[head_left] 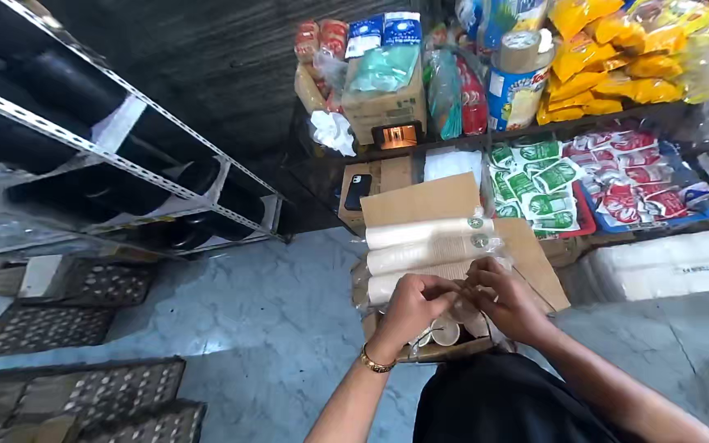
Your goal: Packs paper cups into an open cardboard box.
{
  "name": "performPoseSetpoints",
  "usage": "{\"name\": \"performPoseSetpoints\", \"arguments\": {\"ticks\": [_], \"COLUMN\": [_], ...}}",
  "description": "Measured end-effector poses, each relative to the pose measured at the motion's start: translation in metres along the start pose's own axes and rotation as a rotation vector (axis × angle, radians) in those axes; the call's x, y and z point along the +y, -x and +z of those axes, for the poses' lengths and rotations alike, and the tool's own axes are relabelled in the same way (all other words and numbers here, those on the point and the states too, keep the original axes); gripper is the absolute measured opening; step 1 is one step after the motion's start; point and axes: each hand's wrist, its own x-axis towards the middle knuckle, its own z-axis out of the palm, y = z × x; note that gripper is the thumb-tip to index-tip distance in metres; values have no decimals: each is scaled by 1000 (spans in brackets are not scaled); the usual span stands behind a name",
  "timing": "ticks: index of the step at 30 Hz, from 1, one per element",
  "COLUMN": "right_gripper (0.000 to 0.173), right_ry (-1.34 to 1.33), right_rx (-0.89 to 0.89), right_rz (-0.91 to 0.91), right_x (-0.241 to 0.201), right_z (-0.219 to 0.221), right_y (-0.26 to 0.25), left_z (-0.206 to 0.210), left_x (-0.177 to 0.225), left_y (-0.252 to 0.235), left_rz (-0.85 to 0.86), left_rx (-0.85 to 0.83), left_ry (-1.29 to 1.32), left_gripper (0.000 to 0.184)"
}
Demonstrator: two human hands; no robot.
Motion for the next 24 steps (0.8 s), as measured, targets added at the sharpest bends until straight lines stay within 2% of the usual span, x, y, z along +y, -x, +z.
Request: {"name": "performPoseSetpoints", "arguments": {"ticks": [6,10,14,18,24], "right_gripper": [22,21,26,46,29], "right_ry": [-84,-9,36,-33,80], "right_rx": [6,27,39,-17,-91], "right_rz": [106,100,65,77,82], "right_x": [-6,-7,-7,-11,-14], "right_z": [1,0,-1,-11,-19], "right_y": [1,1,-1,-2,-3], "left_z": [15,18,17,14,8], "left_x": [20,26,25,21,13], "left_y": [4,0,-4,-3,-6], "left_rz": [-31,-71,-32,73,183], "left_rx": [59,0,-76,-115,-114], "left_ry": [-456,-586,-626,-596,-512], "left_gripper": [16,18,20,22,19]}}
